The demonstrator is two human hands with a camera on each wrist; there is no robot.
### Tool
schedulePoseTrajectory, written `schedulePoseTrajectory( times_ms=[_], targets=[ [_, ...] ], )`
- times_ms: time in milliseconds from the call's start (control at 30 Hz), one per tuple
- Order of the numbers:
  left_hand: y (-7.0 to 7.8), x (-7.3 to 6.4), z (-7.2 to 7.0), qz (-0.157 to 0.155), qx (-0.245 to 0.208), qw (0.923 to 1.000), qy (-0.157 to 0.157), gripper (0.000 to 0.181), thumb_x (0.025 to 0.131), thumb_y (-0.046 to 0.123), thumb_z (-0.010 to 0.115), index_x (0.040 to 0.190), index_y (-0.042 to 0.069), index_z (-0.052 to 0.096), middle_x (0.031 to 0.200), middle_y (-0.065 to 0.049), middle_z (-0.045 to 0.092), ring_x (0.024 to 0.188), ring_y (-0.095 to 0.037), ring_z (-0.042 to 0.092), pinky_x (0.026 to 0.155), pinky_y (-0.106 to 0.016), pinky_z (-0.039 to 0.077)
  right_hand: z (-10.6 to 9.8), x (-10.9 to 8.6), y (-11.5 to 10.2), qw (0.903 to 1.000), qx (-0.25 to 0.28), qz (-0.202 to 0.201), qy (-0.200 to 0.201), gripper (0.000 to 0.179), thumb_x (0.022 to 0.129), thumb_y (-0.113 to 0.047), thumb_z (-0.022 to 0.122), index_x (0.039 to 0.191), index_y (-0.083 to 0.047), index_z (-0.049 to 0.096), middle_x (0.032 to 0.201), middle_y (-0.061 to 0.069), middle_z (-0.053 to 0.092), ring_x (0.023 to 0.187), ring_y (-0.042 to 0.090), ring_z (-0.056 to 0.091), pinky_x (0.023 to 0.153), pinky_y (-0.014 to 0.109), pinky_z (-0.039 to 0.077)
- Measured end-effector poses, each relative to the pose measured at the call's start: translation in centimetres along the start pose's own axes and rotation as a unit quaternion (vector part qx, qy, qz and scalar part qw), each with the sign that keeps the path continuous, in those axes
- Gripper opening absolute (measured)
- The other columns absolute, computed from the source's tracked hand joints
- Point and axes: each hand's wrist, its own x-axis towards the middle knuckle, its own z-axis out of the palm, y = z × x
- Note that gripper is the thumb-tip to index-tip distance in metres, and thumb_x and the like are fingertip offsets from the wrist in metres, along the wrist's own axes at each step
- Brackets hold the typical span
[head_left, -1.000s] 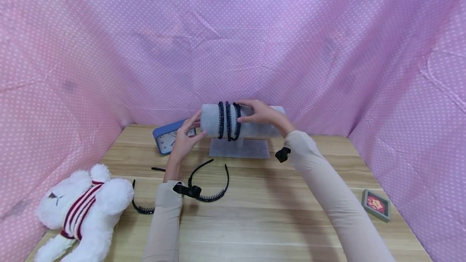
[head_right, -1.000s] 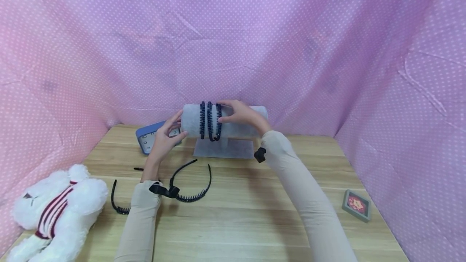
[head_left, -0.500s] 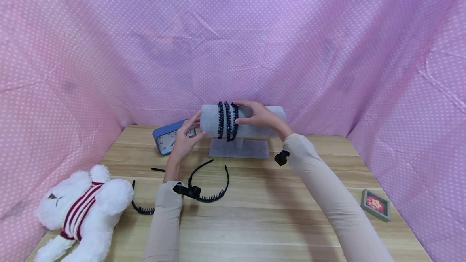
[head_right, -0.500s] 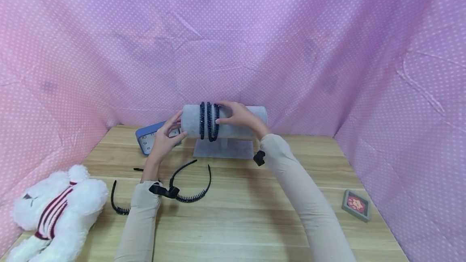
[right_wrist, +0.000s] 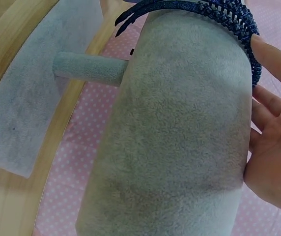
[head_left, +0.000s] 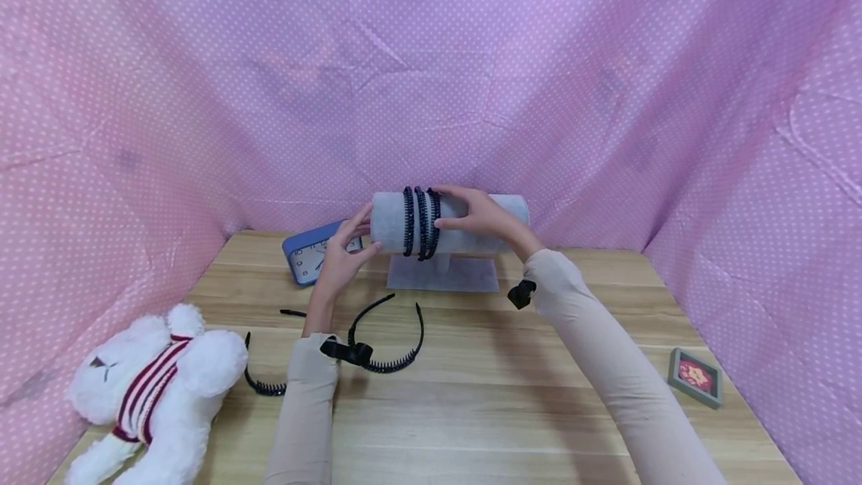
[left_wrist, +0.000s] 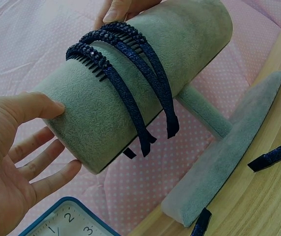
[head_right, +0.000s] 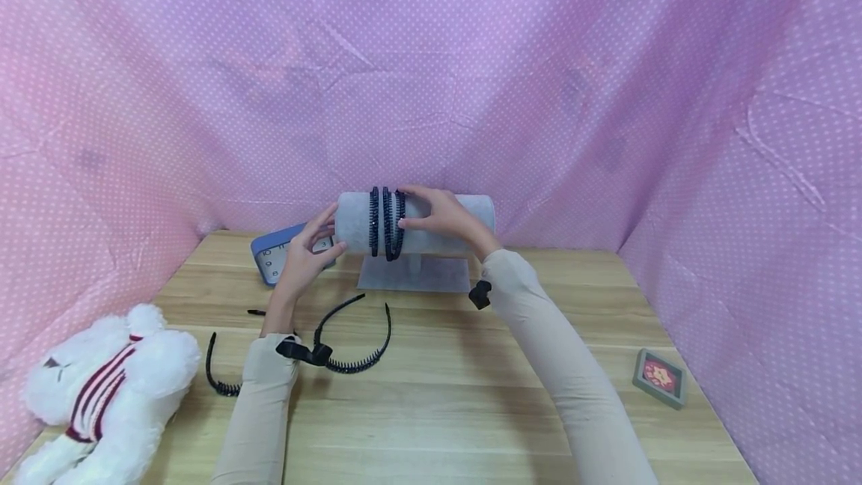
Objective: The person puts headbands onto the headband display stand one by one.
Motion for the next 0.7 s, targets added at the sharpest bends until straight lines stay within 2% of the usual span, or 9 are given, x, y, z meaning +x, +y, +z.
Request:
schedulePoseTrajectory(
  times_ms=[167,333,500,567,700],
  targets=[
    [0.0,0.0,0.0,-0.002,-0.001,1.0000,-0.002,0.069,0.095,-0.003,0.067,0.157,0.013,0.041,0.145,-0.023,0.046,0.134,-0.043,0.048,0.089,-0.015,0.053,0.1,-0.1,0.0,0.9999,-0.004,-0.010,0.009,0.073,0.096,-0.032,0.073,0.158,-0.015,0.039,0.162,0.009,0.040,0.152,0.029,0.033,0.127,0.046,0.025],
    [0.0,0.0,-0.1,-0.005,-0.001,1.0000,-0.005,0.070,0.095,-0.001,0.067,0.158,0.015,0.040,0.146,-0.022,0.046,0.135,-0.041,0.048,0.090,-0.015,0.053,0.4,-0.5,0.1,0.9989,0.023,-0.026,0.032,0.074,0.095,-0.028,0.073,0.158,-0.011,0.037,0.164,0.008,0.038,0.153,0.027,0.031,0.128,0.043,0.022],
    [0.0,0.0,-0.1,-0.009,0.005,0.9999,-0.004,0.070,0.095,-0.001,0.067,0.158,0.016,0.040,0.146,-0.021,0.046,0.135,-0.038,0.049,0.091,-0.017,0.053,1.0,-1.3,0.6,0.9978,0.028,-0.035,0.050,0.071,0.095,-0.027,0.073,0.157,-0.015,0.041,0.162,0.007,0.041,0.152,0.027,0.035,0.128,0.047,0.022],
    [0.0,0.0,-0.1,-0.011,0.008,0.9999,-0.005,0.070,0.095,-0.001,0.067,0.158,0.017,0.040,0.146,-0.020,0.046,0.135,-0.038,0.049,0.092,-0.018,0.053,1.3,-1.8,0.8,0.9976,0.022,-0.033,0.056,0.070,0.095,-0.028,0.073,0.157,-0.018,0.042,0.162,0.006,0.042,0.152,0.027,0.034,0.128,0.050,0.020],
    [-0.1,0.0,-0.1,-0.008,0.009,0.9999,-0.007,0.070,0.096,0.000,0.067,0.158,0.016,0.040,0.147,-0.020,0.046,0.135,-0.038,0.049,0.096,-0.023,0.054,2.0,-2.5,0.9,0.9959,0.020,-0.051,0.072,0.069,0.095,-0.026,0.074,0.156,-0.016,0.043,0.163,0.007,0.040,0.155,0.028,0.029,0.129,0.052,0.009]
  ],
)
